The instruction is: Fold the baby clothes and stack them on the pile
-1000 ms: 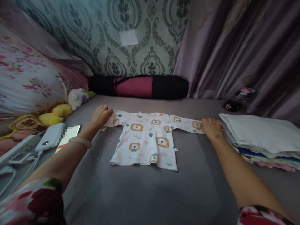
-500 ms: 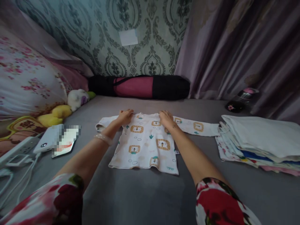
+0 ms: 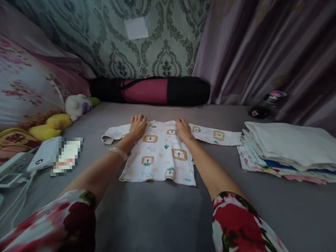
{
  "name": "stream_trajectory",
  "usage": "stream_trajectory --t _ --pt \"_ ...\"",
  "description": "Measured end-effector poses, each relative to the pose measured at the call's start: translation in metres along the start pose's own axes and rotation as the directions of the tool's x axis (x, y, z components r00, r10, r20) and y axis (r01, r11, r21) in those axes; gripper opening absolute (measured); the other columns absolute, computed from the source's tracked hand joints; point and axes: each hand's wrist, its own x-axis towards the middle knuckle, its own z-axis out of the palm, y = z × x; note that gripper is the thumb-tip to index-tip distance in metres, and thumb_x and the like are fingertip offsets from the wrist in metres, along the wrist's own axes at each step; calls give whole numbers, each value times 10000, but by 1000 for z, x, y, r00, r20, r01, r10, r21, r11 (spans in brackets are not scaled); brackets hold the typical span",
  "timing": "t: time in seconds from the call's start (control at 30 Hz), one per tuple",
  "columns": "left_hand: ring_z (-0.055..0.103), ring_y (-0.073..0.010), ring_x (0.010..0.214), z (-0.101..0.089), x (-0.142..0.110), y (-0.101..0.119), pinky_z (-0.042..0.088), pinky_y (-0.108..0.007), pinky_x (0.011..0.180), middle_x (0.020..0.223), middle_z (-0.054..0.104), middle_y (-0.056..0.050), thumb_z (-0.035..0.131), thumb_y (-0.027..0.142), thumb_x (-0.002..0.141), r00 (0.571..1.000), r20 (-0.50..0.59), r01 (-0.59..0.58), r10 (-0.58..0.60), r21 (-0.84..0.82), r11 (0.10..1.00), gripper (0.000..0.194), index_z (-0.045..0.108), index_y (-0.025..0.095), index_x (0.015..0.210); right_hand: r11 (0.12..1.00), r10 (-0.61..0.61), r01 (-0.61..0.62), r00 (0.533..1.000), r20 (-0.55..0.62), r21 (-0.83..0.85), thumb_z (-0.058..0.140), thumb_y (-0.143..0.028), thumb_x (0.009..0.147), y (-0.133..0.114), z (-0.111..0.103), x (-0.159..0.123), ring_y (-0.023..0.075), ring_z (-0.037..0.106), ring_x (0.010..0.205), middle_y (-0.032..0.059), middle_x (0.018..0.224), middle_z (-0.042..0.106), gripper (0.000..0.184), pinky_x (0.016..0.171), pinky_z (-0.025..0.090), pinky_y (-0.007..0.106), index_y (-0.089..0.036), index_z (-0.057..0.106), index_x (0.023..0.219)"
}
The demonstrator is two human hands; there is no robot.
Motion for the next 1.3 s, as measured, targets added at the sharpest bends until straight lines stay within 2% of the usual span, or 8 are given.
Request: stream_trajectory --t 0.1,0.2,0.33,0.4,0.6,0.87,1.1,1.3 --pt "428 -346 1177 -20 -19 1 294 -477 985 1246 518 -186 477 243 907 995 -20 94 -95 -54 994 245 565 159 1120 991 -32 40 997 -68 131 390 -177 943 8 -21 -18 231 531 1150 132 1320 527 388 927 416 313 -169 503 1314" --pt "448 -362 1173 -40 -53 -8 323 -488 960 1188 551 -184 493 325 903 973 -32 220 -230 -191 957 243 575 168 1069 976 56 -29 991 -121 218 393 -228 939 25 -38 -52 216 594 1057 109 1154 645 323 866 440 291 -172 604 1178" --pt "575 -315 943 -53 -105 -24 423 -399 804 879 642 -121 524 443 859 931 157 365 -330 -333 870 268 592 185 890 893 317 -351 935 159 282 398 -352 935 48 -40 -105 159 616 602 49 695 679 352 568 422 238 -154 689 925" --pt "595 -270 819 -55 -128 -25 434 -339 718 772 639 -84 553 479 824 910 231 406 -343 -344 846 286 585 195 804 872 369 -427 894 254 238 406 -400 928 52 -37 -129 145 573 516 38 609 647 396 494 362 228 -144 701 861" --pt "573 -221 708 -56 -173 4 399 -289 660 663 581 -25 607 448 791 883 258 469 -393 -458 755 260 585 204 879 956 262 -285 937 232 68 453 -490 892 24 -45 -181 166 590 639 74 701 688 443 512 286 242 -177 688 684" --pt "480 -172 633 -65 -192 13 353 -264 645 654 500 27 588 344 796 946 217 323 -240 -595 736 481 539 226 1260 975 207 -221 927 311 9 483 -474 847 1 -63 -200 153 556 599 48 674 654 367 514 266 247 -205 629 645" --pt "435 -156 565 -64 -193 -12 334 -254 594 558 440 24 548 444 813 960 241 262 -144 -586 767 371 722 221 1053 966 117 -194 917 381 169 493 -536 818 34 -57 -196 124 501 552 -9 572 569 417 506 264 238 -191 603 613" --pt "391 -125 532 -70 -191 -12 285 -233 531 539 437 36 598 469 759 942 297 318 -158 -634 705 391 739 202 1009 977 118 -178 910 397 118 503 -509 820 32 -61 -195 125 509 559 -2 579 570 402 510 259 248 -194 580 583"
